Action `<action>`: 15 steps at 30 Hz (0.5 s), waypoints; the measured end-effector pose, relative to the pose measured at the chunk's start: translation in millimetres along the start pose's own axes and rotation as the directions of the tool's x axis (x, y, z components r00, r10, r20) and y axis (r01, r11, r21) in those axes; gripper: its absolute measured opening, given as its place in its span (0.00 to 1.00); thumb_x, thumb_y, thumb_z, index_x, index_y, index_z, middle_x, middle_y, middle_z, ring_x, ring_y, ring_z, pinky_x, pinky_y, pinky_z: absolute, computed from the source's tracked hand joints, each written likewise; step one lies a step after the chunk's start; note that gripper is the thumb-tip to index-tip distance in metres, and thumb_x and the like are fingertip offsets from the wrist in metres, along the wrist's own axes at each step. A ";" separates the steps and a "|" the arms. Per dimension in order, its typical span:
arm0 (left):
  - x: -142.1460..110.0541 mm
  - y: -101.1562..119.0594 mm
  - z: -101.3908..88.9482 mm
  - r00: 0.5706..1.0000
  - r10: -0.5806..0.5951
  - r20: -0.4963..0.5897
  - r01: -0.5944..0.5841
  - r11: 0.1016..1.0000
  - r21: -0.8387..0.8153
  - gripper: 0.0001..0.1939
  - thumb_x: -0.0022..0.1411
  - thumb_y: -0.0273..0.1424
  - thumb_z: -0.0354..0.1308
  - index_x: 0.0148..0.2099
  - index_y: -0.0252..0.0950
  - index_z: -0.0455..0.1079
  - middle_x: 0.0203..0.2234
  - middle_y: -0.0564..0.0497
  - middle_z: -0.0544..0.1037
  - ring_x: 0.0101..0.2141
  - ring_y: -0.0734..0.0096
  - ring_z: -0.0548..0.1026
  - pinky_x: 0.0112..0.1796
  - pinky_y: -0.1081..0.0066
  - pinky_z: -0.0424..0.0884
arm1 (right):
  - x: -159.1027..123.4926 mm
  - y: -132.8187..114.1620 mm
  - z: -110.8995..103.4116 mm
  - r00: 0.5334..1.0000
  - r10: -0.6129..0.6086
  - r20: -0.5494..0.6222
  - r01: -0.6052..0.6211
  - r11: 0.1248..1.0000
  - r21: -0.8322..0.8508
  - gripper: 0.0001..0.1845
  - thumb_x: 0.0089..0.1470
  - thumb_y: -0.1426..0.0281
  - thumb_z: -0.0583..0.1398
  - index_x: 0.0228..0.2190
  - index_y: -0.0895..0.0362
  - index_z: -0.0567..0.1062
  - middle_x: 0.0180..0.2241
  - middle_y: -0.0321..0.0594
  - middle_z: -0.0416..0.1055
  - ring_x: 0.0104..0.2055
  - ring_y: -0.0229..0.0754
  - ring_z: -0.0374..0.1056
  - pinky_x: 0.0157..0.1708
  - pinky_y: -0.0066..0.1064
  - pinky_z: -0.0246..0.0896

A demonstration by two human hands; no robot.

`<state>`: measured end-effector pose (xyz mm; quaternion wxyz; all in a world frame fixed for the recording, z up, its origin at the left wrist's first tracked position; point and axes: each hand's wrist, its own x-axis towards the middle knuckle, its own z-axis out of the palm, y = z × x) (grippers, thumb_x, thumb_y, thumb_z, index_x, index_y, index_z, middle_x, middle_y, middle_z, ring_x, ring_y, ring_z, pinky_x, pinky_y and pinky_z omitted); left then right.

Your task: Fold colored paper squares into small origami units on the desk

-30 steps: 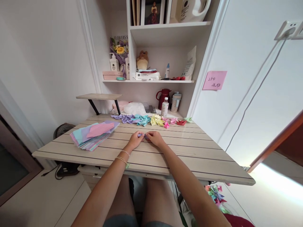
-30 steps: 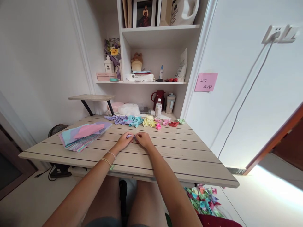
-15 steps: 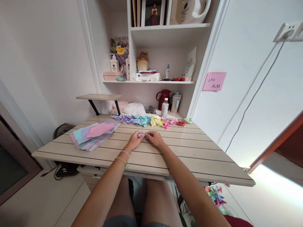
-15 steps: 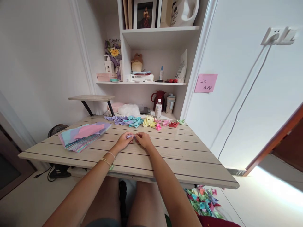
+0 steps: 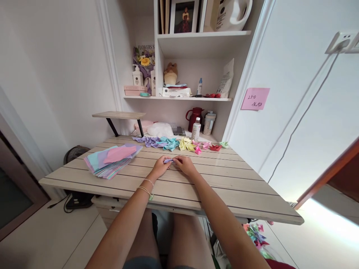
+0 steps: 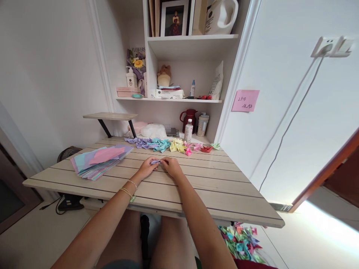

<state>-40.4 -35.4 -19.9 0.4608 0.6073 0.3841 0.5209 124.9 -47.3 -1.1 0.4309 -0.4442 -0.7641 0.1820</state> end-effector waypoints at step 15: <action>4.3 -6.3 -4.5 0.978 0.043 -0.203 -0.038 0.999 0.026 0.31 0.39 0.22 0.64 0.48 0.35 0.59 0.27 0.54 0.73 0.26 0.75 0.72 0.32 0.73 0.67 | -2.7 -10.5 6.4 0.997 -0.077 -0.025 0.070 0.975 -0.209 0.11 0.51 0.67 0.58 0.37 0.54 0.75 0.35 0.39 0.76 0.35 0.39 0.70 0.37 0.26 0.61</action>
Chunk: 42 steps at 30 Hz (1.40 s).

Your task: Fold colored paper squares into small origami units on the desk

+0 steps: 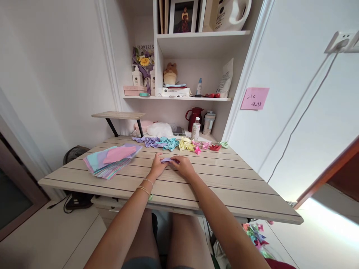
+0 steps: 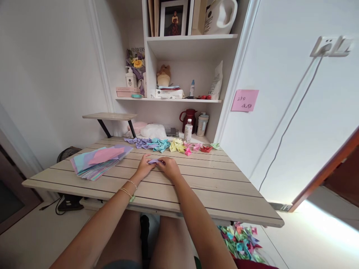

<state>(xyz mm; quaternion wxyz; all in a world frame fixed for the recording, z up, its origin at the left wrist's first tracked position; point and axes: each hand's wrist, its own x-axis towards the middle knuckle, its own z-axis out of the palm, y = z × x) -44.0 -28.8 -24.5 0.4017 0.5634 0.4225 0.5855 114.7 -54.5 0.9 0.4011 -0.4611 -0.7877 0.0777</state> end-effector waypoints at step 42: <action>-7.7 25.0 7.7 0.987 0.092 0.128 -0.089 0.996 -0.027 0.14 0.48 0.37 0.61 0.35 0.33 0.76 0.23 0.49 0.78 0.24 0.69 0.74 0.28 0.70 0.72 | 4.8 13.2 3.0 0.918 0.368 0.150 -0.331 0.502 0.799 0.13 0.36 0.65 0.64 0.27 0.57 0.71 0.21 0.35 0.72 0.24 0.38 0.69 0.27 0.31 0.67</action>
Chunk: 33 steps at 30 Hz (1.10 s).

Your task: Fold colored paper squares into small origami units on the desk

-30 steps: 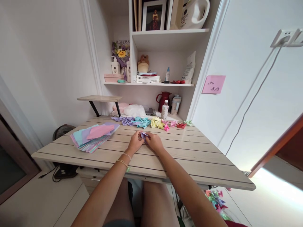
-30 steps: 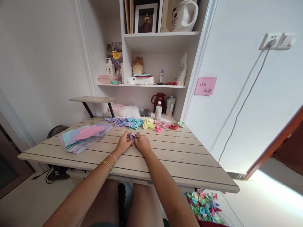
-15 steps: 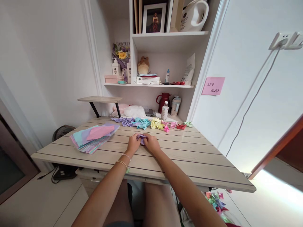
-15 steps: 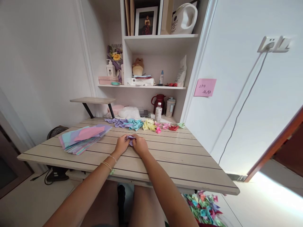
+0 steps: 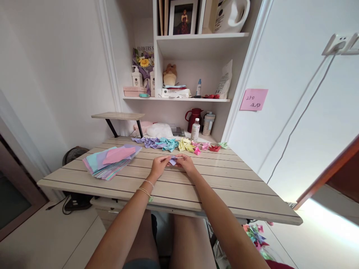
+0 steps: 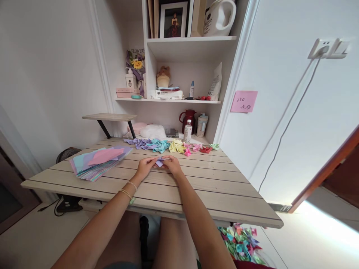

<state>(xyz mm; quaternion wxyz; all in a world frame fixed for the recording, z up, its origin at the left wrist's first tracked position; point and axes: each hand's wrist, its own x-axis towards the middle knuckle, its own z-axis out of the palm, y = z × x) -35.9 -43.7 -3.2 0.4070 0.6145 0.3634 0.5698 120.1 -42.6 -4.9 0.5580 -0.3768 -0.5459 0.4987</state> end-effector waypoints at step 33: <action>-2.4 1.6 3.2 0.997 -0.071 0.040 0.075 0.993 -0.087 0.17 0.42 0.33 0.65 0.36 0.31 0.74 0.30 0.46 0.78 0.32 0.67 0.75 0.36 0.69 0.70 | 2.0 -1.1 -3.9 0.993 -0.110 -0.031 0.100 0.968 -0.228 0.18 0.42 0.54 0.60 0.28 0.56 0.69 0.14 0.32 0.67 0.16 0.39 0.66 0.17 0.28 0.61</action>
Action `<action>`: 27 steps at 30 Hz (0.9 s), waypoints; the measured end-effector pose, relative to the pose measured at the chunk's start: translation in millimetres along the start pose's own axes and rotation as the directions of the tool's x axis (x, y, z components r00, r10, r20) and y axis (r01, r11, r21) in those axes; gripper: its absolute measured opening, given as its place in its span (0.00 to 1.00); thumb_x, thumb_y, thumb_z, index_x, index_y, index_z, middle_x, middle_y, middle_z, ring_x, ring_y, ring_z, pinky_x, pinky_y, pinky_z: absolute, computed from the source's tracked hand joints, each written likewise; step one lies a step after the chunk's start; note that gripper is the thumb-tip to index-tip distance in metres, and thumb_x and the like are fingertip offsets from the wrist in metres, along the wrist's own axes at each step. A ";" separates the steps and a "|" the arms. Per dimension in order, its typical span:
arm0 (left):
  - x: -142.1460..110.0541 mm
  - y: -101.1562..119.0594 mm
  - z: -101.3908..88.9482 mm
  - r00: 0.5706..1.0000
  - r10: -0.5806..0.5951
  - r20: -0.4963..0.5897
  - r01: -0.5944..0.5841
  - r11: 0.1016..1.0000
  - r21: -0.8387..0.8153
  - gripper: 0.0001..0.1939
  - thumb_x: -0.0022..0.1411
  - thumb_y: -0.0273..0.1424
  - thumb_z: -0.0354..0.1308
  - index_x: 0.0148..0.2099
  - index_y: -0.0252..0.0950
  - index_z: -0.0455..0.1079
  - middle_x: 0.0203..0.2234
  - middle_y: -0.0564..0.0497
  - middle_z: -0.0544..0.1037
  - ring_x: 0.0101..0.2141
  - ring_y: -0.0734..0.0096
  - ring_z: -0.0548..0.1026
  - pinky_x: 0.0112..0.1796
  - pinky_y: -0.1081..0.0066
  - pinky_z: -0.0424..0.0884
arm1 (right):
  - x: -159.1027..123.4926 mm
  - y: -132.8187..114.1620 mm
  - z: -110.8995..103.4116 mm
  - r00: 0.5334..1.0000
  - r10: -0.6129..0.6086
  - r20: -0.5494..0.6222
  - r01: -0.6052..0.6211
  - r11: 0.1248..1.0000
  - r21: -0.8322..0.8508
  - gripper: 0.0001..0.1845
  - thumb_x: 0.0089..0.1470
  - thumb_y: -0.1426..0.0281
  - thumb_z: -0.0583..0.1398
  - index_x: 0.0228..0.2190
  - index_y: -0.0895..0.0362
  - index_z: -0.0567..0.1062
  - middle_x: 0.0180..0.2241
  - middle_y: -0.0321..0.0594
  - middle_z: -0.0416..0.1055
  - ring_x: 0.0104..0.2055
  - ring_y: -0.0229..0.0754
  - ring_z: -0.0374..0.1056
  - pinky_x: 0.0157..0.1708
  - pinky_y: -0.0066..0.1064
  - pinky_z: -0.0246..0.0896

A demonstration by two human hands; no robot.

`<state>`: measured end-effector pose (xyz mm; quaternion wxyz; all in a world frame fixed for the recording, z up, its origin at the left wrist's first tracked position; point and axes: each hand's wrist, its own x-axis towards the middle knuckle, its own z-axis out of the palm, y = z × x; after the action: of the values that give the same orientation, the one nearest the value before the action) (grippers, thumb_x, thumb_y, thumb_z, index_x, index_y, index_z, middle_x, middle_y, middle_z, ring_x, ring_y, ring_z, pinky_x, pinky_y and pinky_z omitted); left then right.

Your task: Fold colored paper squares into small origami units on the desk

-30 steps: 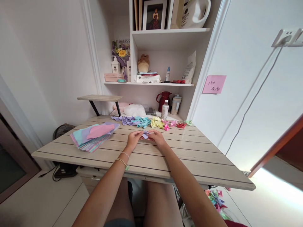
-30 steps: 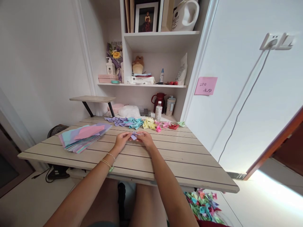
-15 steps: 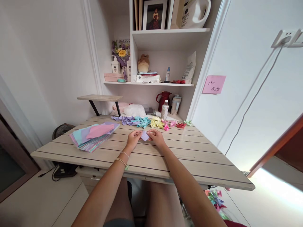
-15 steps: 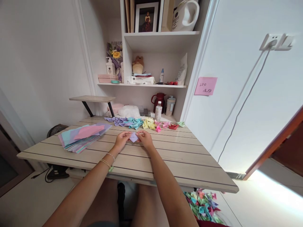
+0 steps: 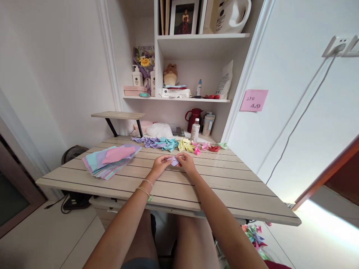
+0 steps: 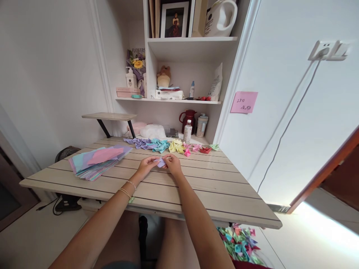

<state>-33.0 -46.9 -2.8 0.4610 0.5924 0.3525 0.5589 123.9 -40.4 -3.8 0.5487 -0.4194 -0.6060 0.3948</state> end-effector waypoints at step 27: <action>2.2 -13.1 -5.8 0.998 0.025 -0.057 -0.015 0.985 0.174 0.12 0.46 0.34 0.62 0.32 0.32 0.73 0.19 0.51 0.75 0.21 0.73 0.73 0.26 0.73 0.70 | -5.0 -2.6 0.0 0.975 -0.175 0.140 0.223 0.812 -0.539 0.12 0.52 0.65 0.55 0.34 0.55 0.76 0.32 0.38 0.74 0.29 0.37 0.67 0.33 0.28 0.59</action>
<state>-37.1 -39.7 -14.7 0.3914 0.6171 0.4072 0.5479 123.9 -46.0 -3.0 0.4169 -0.4770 -0.7568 0.1611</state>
